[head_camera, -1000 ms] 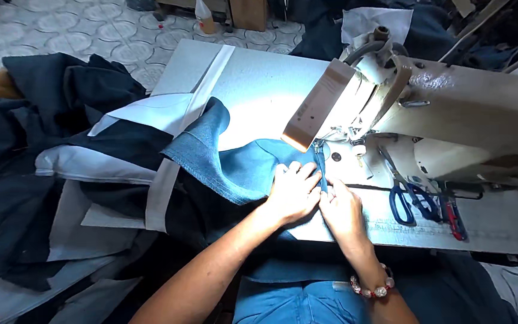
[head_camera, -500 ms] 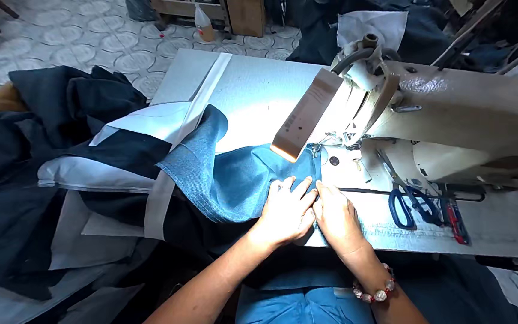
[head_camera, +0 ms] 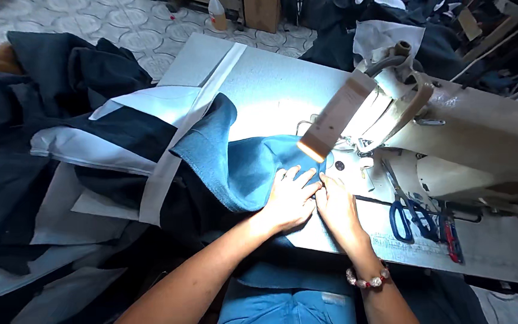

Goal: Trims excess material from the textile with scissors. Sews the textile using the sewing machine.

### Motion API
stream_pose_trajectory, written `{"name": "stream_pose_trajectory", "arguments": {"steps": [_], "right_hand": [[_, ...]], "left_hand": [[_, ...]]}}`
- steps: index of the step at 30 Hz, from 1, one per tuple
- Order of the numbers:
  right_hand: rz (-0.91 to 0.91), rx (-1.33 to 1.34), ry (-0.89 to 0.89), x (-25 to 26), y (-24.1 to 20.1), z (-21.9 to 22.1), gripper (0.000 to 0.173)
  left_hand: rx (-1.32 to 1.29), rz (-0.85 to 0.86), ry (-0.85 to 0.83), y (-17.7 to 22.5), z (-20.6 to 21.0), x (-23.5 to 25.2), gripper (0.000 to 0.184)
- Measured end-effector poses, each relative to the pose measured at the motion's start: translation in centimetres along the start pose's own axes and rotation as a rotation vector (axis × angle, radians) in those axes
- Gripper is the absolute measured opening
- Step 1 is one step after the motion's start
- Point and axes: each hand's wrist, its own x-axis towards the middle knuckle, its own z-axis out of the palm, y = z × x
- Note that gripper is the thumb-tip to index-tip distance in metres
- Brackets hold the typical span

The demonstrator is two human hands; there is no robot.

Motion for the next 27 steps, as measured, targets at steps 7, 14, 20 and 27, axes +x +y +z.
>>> {"name": "stream_pose_trajectory", "arguments": {"steps": [7,14,20,27], "right_hand": [[-0.009,0.014,0.068,2.5,0.7,0.3,0.027],[-0.052,0.135,0.129,2.5,2.6,-0.4,0.027],[-0.015,0.126,0.186,2.1,4.3,0.8,0.028],[0.095,0.242,0.178,2.8,3.0,1.1,0.025]], "left_hand": [[-0.035,-0.002,0.112,-0.6,-0.1,2.3,0.037],[-0.117,0.006,0.222,-1.4,0.6,3.1,0.031],[-0.112,-0.12,-0.06,0.4,-2.2,2.6,0.039],[0.712,-0.126,0.299,-0.6,-10.9,-7.9,0.07]]}}
